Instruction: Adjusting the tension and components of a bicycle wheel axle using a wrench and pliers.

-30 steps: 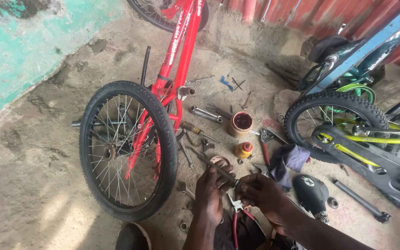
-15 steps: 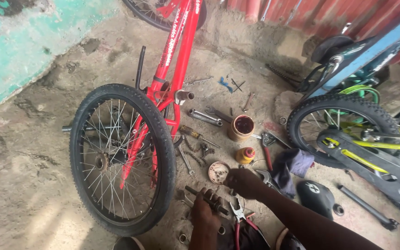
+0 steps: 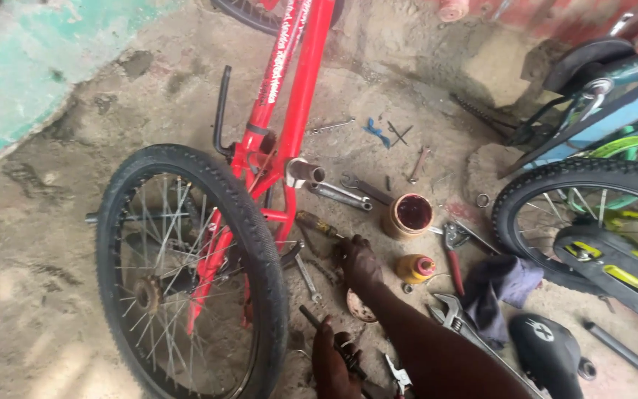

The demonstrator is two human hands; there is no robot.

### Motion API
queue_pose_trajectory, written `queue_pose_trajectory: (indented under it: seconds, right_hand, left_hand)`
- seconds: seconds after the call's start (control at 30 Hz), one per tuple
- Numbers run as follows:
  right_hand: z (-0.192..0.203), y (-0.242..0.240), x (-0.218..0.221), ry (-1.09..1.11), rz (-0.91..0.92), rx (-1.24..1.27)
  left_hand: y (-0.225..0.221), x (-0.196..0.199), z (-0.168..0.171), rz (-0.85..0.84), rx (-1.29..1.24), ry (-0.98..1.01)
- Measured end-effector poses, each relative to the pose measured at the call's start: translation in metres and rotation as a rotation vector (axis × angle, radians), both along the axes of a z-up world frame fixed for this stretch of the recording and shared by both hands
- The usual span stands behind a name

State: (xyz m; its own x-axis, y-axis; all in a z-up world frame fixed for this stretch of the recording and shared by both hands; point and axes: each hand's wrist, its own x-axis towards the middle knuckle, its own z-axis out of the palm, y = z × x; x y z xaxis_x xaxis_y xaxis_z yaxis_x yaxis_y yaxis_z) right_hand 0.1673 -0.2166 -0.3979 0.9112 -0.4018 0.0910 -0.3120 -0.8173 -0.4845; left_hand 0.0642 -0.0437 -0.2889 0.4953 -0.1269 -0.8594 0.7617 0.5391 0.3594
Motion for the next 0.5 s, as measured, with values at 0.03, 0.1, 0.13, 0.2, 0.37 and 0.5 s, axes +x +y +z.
queue_pose_trajectory:
  seconds: [0.03,0.1,0.13,0.2,0.37,0.5]
  right_hand:
    - [0.021,0.006,-0.008,0.005,-0.009,-0.006]
    - [0.064,0.027,-0.029,-0.252,-0.096,0.173]
    - [0.067,0.035,-0.042,-0.247,-0.104,0.172]
    - [0.076,0.051,-0.065,-0.412,-0.463,0.599]
    - [0.037,0.019,-0.145,-0.355,-0.861,0.821]
    - [0.047,0.003,-0.163,0.011,-0.754,0.489]
  left_hand:
    - [-0.002,0.001,-0.002,-0.009,-0.006,0.005]
    - [0.001,-0.003,-0.006,0.022,-0.03,0.014]
    - [0.002,-0.005,-0.006,0.014,-0.029,0.02]
    - [0.004,-0.007,-0.006,-0.04,0.021,-0.005]
    - [0.002,-0.01,0.007,-0.024,0.021,0.016]
    - [-0.001,-0.017,0.01,-0.051,0.03,0.0]
